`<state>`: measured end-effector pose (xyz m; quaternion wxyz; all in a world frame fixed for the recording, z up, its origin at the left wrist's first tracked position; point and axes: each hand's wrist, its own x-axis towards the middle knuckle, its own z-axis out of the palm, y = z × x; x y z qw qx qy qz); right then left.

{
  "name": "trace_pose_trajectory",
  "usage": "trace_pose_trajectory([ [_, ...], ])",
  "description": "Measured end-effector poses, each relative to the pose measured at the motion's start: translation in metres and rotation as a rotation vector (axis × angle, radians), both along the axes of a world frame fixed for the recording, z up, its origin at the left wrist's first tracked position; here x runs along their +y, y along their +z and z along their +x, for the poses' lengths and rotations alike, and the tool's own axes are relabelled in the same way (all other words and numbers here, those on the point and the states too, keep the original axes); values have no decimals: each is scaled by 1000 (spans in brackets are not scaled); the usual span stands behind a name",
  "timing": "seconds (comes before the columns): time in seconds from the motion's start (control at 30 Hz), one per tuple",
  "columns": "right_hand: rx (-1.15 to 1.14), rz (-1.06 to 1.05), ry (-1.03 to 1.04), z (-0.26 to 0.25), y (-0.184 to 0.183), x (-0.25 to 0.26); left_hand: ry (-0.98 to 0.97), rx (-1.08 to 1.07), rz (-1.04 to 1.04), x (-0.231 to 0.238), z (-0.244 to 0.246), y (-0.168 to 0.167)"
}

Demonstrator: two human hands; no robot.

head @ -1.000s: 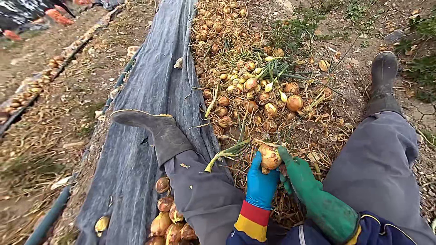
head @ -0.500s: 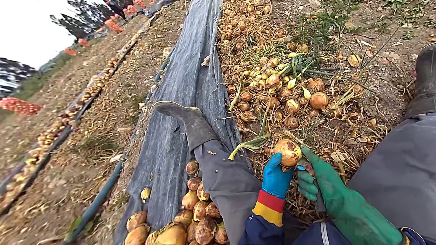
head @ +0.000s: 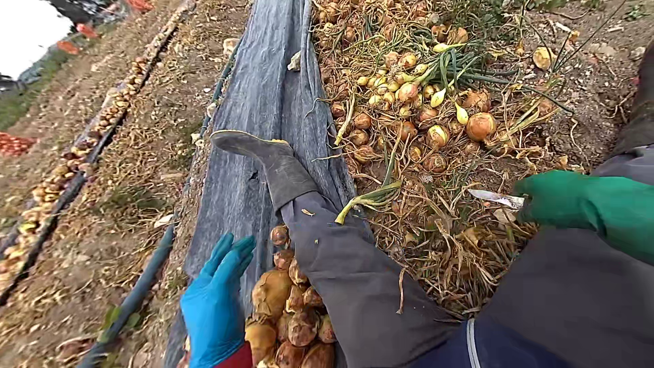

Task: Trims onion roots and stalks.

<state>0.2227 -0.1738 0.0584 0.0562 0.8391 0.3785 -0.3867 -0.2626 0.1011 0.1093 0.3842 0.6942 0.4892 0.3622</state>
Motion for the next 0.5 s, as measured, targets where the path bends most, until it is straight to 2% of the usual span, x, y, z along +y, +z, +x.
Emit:
trace_pose_trajectory([
  [0.07,-108,293,-268,28,4,-10,-100,-137,176,0,74,-14],
  [0.13,-107,520,-475,47,1,-20,-346,-84,234,-5,161,-53],
  [0.2,38,653,-666,47,8,-27,-570,124,239,-9,250,-102],
  [0.3,128,674,-769,37,2,-48,-833,551,281,-9,347,-170],
  [0.33,161,672,-797,33,-4,-57,-847,706,289,-12,369,-182],
  [0.4,230,696,-885,24,-23,-70,-750,951,261,-26,400,-187],
  [0.5,323,729,-1016,4,-52,-66,-532,1114,129,-46,428,-187],
])
